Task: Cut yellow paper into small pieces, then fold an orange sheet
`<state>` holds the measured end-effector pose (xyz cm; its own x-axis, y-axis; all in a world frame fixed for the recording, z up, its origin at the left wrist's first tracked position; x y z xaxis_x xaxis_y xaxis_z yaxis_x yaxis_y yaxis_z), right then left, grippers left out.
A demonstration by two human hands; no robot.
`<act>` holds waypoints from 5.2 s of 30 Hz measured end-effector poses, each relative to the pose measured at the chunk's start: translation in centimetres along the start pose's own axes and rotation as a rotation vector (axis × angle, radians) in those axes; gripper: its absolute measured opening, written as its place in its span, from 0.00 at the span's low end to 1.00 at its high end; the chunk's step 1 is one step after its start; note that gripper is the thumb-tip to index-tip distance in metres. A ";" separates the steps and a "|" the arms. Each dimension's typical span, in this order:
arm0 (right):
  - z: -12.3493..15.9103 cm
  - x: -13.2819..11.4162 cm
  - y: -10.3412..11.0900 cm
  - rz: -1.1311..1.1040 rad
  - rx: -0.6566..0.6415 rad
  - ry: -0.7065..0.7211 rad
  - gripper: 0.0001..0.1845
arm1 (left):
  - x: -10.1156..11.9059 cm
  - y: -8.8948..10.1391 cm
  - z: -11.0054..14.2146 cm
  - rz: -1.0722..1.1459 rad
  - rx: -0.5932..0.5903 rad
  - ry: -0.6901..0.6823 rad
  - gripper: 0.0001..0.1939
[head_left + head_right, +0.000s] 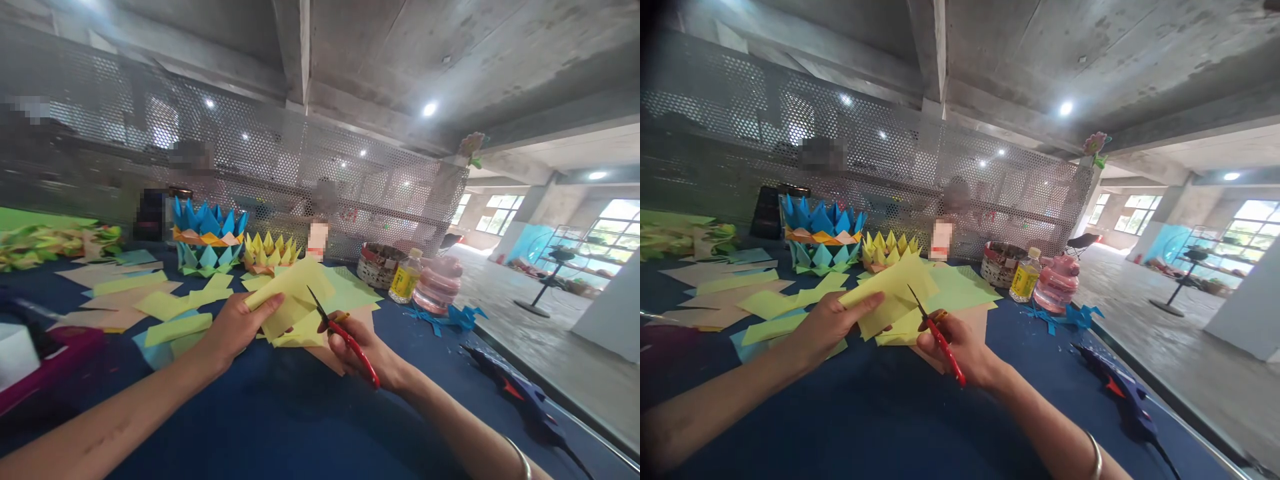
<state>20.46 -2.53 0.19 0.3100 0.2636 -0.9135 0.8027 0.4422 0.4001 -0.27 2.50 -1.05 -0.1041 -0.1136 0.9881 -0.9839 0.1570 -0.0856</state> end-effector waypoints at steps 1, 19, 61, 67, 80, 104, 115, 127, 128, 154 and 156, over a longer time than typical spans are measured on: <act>0.0 0.0 0.0 0.009 0.005 0.000 0.31 | 0.0 0.0 0.0 0.005 -0.010 0.005 0.19; 0.0 0.0 -0.4 -0.017 0.096 -0.085 0.31 | 0.6 -0.5 0.5 0.076 -0.039 0.071 0.09; 0.0 0.4 -1.1 0.057 0.187 -0.049 0.27 | 0.0 -0.8 1.2 0.093 -0.208 0.102 0.16; 0.0 0.8 -1.1 0.101 0.195 -0.036 0.27 | -0.2 -0.7 1.2 0.124 -0.244 0.098 0.15; 0.1 0.6 -0.8 0.230 0.159 0.023 0.28 | -0.1 -0.7 1.1 0.170 -0.256 0.118 0.13; 0.0 1.3 -1.0 0.181 0.212 0.031 0.29 | 0.1 -1.3 2.0 0.165 -0.371 0.102 0.14; 0.3 0.4 -1.0 0.377 0.234 0.052 0.36 | -0.1 -1.3 1.8 0.160 -0.394 0.105 0.13; 0.7 0.2 -1.1 0.250 0.208 0.035 0.31 | -1.0 -1.5 2.1 0.140 -0.435 0.145 0.17; 0.7 0.2 -1.2 0.239 0.205 0.031 0.31 | -0.9 -1.6 2.1 0.139 -0.434 0.148 0.18; -0.6 0.9 1.5 0.583 0.581 -0.093 0.24 | -0.8 0.4 -0.5 -0.082 -0.212 0.164 0.15; -0.5 0.8 2.6 0.787 0.566 -0.218 0.20 | -1.0 1.0 -1.0 -0.151 -0.174 0.168 0.16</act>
<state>22.56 -0.69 0.53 0.9004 0.1174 -0.4189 0.4346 -0.2805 0.8558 -1.02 3.81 -2.04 0.0816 0.0134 0.9966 -0.9451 0.3184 0.0731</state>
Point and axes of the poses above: each hand's wrist, its own z-axis away from the middle knuckle, its own y-axis out of the back of the hand, x = y × z, the point moved 1 cm from there along -z, towards the middle knuckle, and after that the axes turned 3 degrees about -x, right-handed, at the moved point
